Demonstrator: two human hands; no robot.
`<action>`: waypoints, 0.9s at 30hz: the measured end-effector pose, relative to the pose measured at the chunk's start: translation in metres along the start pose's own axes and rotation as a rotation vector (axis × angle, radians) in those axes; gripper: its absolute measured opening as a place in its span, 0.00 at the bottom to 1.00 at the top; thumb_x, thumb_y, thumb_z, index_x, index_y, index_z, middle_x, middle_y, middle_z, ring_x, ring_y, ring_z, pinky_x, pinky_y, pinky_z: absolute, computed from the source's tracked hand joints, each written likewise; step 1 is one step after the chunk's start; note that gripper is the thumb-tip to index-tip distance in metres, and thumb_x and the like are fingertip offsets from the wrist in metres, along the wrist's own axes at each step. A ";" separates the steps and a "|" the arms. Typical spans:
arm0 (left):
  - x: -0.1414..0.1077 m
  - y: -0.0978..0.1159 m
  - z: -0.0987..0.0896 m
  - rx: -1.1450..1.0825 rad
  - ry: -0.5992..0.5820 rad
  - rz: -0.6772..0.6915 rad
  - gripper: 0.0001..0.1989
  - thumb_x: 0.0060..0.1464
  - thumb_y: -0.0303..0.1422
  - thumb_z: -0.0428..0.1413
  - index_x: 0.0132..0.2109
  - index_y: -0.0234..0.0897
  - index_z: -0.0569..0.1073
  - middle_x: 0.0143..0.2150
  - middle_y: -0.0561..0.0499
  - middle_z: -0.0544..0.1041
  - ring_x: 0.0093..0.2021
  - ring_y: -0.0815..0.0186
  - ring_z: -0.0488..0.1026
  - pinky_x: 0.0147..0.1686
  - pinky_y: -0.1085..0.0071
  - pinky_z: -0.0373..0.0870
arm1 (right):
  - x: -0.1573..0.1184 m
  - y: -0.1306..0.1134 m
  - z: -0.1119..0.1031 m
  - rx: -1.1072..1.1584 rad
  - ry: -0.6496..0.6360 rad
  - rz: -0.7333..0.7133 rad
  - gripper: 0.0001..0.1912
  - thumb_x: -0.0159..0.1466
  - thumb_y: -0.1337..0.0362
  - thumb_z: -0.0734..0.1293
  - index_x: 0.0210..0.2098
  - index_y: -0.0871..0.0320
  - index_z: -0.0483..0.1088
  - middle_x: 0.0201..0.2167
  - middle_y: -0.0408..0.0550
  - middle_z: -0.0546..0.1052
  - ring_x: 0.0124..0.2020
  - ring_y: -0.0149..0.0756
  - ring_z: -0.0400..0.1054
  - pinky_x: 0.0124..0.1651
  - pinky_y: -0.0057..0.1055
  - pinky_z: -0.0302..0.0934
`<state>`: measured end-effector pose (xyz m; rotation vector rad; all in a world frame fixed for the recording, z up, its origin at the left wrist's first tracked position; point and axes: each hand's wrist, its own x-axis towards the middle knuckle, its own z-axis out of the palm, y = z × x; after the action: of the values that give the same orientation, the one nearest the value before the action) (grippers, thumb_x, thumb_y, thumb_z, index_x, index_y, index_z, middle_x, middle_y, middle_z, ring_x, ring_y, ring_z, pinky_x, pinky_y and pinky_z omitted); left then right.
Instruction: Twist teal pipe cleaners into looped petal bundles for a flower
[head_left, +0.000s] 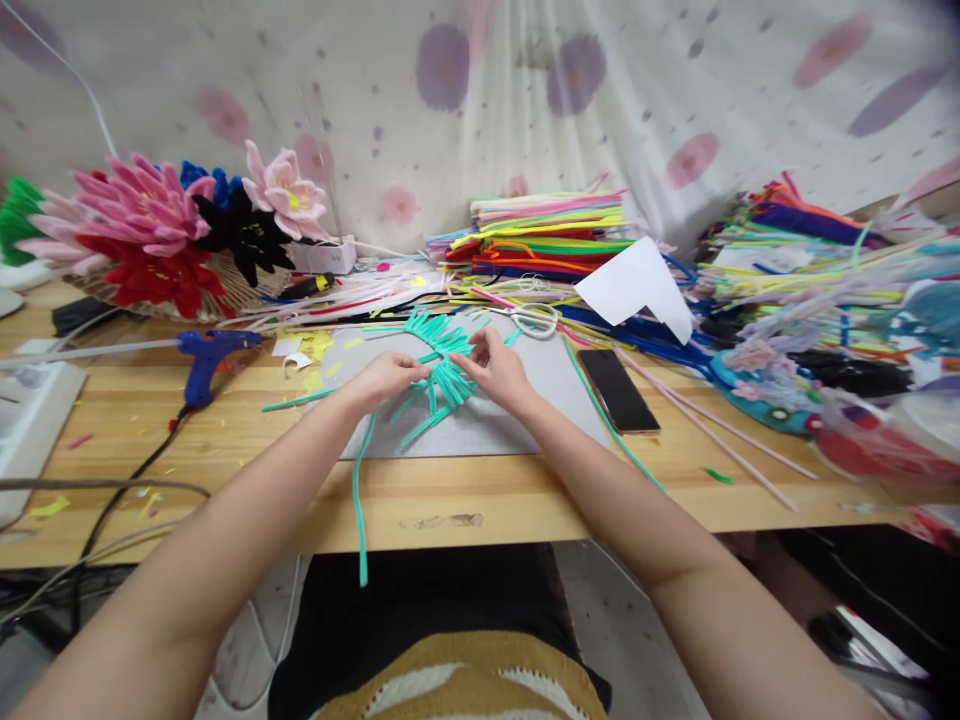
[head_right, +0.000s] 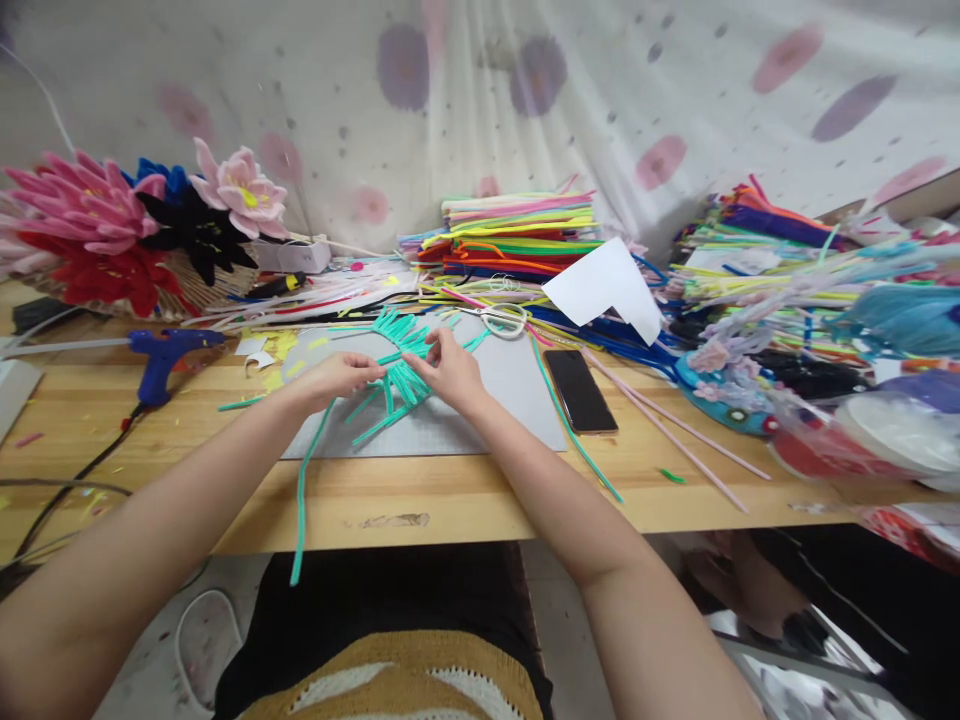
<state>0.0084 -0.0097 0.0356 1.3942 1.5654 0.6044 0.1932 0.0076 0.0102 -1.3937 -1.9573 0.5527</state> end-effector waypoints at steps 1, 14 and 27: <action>0.000 0.000 0.001 -0.030 0.003 -0.010 0.12 0.40 0.39 0.59 0.23 0.35 0.68 0.17 0.57 0.62 0.19 0.74 0.57 0.20 0.76 0.50 | -0.002 0.003 0.004 0.007 -0.035 0.034 0.23 0.57 0.49 0.61 0.44 0.57 0.59 0.28 0.42 0.73 0.29 0.31 0.66 0.33 0.27 0.56; -0.002 -0.015 0.004 -0.071 -0.074 -0.179 0.11 0.40 0.38 0.59 0.25 0.35 0.68 0.20 0.55 0.67 0.20 0.71 0.65 0.21 0.74 0.62 | -0.008 0.011 0.028 0.080 -0.168 -0.050 0.17 0.54 0.54 0.65 0.40 0.56 0.63 0.26 0.38 0.73 0.27 0.28 0.65 0.32 0.25 0.55; 0.026 -0.010 0.008 0.441 -0.001 0.190 0.10 0.42 0.39 0.54 0.26 0.36 0.73 0.22 0.53 0.72 0.23 0.68 0.65 0.24 0.73 0.57 | 0.092 -0.014 0.011 -0.295 -0.229 -0.106 0.13 0.55 0.61 0.63 0.39 0.57 0.70 0.38 0.45 0.76 0.38 0.34 0.68 0.38 0.28 0.58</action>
<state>0.0122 0.0103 0.0152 1.8860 1.6399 0.3790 0.1568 0.0896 0.0373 -1.4423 -2.3587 0.4002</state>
